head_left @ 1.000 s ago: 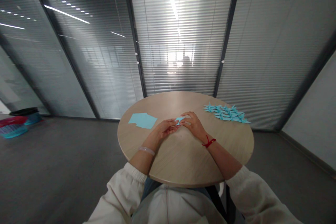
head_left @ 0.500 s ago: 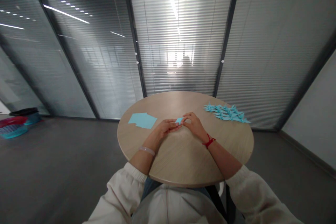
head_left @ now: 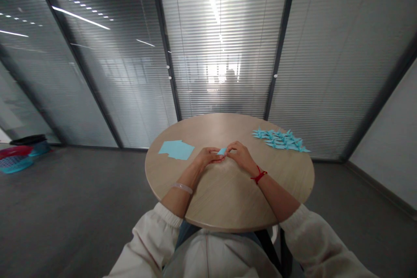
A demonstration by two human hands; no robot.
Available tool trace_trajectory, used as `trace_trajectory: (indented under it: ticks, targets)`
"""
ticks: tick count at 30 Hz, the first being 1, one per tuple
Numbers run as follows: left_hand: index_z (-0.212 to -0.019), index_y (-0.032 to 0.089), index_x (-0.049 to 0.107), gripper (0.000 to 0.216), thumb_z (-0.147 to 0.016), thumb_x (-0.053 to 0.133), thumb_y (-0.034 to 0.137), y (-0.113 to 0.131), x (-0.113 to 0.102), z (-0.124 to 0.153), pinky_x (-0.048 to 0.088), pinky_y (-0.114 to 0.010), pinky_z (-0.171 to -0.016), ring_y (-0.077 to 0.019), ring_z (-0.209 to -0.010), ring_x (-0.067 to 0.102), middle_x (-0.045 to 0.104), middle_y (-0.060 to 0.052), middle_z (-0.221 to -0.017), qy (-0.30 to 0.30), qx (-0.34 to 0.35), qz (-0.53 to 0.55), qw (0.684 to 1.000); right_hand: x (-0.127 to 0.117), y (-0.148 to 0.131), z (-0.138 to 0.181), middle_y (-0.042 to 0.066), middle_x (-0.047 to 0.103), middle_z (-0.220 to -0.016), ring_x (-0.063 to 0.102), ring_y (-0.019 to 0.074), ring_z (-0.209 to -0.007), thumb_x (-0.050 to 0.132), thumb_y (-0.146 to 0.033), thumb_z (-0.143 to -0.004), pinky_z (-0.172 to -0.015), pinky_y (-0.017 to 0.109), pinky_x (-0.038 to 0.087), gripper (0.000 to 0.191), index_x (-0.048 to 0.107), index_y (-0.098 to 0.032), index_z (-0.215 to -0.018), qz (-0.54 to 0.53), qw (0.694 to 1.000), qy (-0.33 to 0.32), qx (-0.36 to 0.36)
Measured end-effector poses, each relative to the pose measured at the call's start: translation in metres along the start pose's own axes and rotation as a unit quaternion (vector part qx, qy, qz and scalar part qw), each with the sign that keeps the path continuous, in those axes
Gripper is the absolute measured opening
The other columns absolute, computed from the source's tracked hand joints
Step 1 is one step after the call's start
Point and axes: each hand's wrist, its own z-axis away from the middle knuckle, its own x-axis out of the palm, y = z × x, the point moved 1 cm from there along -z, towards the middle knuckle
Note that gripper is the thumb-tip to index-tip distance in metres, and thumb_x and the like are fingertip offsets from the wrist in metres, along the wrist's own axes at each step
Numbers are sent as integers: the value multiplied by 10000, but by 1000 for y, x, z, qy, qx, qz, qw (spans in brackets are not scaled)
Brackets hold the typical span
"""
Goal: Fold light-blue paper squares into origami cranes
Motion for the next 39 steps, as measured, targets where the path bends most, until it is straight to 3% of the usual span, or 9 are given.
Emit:
trace_trajectory:
  ticks: [6,9,13,15,20,28,35,39]
  targets:
    - [-796,99,715,289,-571,813,251,6,5,4,442,-222,-600,-125,-609,583,698,-71,-724,-5,-15,6,1000,2,6,-2,46,635,-804,574,173,-776,681,-240,-715,-745,312,445,55,676,-187,-700,-11,997,0,71]
    - [-751,98,700,257,-564,814,233,11,7,5,452,-227,-616,-123,-602,581,687,-64,-698,4,-12,23,1000,3,8,-3,37,640,-806,580,163,-735,686,-312,-695,-721,309,458,154,656,-184,-776,-91,989,7,116]
    - [-724,93,685,263,-534,821,213,12,7,3,470,-247,-659,-132,-616,595,676,-58,-673,43,-14,47,998,3,7,-4,24,650,-828,606,147,-684,684,-433,-676,-677,301,480,440,558,-192,-1022,-245,946,50,207]
    - [-741,93,689,286,-513,825,198,12,7,2,478,-257,-682,-143,-642,608,681,-61,-682,60,-11,58,996,4,6,-3,18,641,-770,598,138,-645,685,-464,-667,-650,288,475,428,565,-178,-962,-266,932,40,242]
    - [-728,93,702,258,-528,819,207,16,10,6,476,-257,-678,-146,-643,611,686,-65,-683,67,-10,29,997,8,7,-1,-14,574,-594,505,109,-555,694,-461,-652,-559,246,383,325,595,-151,-664,-223,950,-34,215]
    - [-785,97,713,396,-472,854,295,10,10,0,494,-283,-698,-158,-661,628,709,-68,-715,63,18,3,998,10,12,2,-3,596,-597,488,111,-556,705,-436,-626,-559,248,349,318,654,-125,-669,-186,958,-9,216]
    - [-799,91,708,390,-502,846,304,12,11,1,495,-286,-703,-160,-667,631,710,-76,-718,65,31,-8,997,11,9,3,22,655,-645,551,139,-613,728,-406,-600,-630,268,413,291,687,-131,-684,-238,943,15,234]
    - [-803,95,708,351,-520,836,257,17,11,5,491,-270,-696,-154,-669,620,707,-64,-726,52,18,-2,998,6,1,2,21,654,-623,568,145,-622,724,-386,-607,-665,277,434,250,688,-140,-634,-281,929,-3,241]
